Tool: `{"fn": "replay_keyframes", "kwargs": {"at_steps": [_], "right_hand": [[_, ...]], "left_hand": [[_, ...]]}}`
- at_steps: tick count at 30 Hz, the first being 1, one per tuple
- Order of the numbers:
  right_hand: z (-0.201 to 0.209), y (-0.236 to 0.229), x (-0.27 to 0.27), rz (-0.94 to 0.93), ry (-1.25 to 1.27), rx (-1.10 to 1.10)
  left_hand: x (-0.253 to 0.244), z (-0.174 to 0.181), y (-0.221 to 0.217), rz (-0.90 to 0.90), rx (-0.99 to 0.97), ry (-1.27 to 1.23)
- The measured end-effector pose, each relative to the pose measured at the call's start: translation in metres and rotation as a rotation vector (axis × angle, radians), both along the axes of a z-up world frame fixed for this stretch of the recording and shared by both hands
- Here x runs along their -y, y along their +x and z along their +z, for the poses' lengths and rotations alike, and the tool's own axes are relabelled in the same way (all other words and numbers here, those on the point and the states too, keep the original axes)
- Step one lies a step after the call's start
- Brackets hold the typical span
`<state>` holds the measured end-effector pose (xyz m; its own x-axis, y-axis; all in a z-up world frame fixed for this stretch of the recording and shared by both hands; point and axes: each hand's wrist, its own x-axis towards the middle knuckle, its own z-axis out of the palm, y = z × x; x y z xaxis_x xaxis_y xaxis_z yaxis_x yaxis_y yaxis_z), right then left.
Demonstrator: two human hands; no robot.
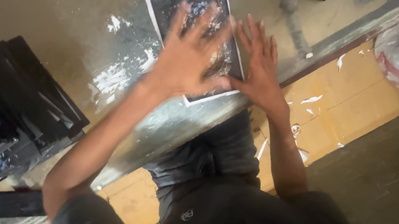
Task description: The person assembles a photo frame by hand, placing a printed image of a clock into a white frame backing and pressing the edges to secure it. The person then flips the frame over to smooth the surface and places the finished unit on a stack of similar frames.
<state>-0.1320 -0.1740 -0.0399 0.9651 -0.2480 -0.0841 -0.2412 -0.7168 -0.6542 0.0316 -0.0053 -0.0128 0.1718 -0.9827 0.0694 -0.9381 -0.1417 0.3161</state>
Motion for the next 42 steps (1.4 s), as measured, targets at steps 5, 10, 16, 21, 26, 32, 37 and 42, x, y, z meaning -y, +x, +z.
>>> {"fn": "replay_keyframes", "kwargs": {"at_steps": [5, 10, 16, 21, 26, 32, 37, 42], "right_hand": [[0.001, -0.002, -0.002, 0.013, -0.023, -0.002], [-0.001, -0.002, 0.0, -0.006, 0.022, 0.013], [0.001, 0.0, -0.001, -0.002, 0.002, -0.008], [0.005, 0.0, -0.002, 0.004, -0.009, 0.01], [0.003, -0.001, -0.001, 0.002, -0.001, 0.016], [0.0, -0.002, -0.002, 0.01, -0.045, 0.01], [-0.005, -0.006, 0.0, 0.022, -0.035, 0.012], [-0.008, -0.007, 0.002, 0.022, -0.052, 0.01]], "left_hand": [[0.005, 0.002, 0.025, 0.091, -0.1, 0.222], [0.002, -0.005, -0.001, -0.038, -0.089, -0.102], [0.008, 0.002, 0.036, 0.152, -0.195, 0.116], [-0.003, 0.004, 0.006, -0.005, -0.253, -0.106], [0.012, -0.007, 0.031, 0.156, -0.083, 0.007], [0.012, -0.004, 0.021, 0.12, -0.178, -0.109], [0.009, 0.002, 0.017, 0.173, -0.119, 0.025], [0.003, 0.002, 0.021, 0.139, -0.143, -0.031]]}}
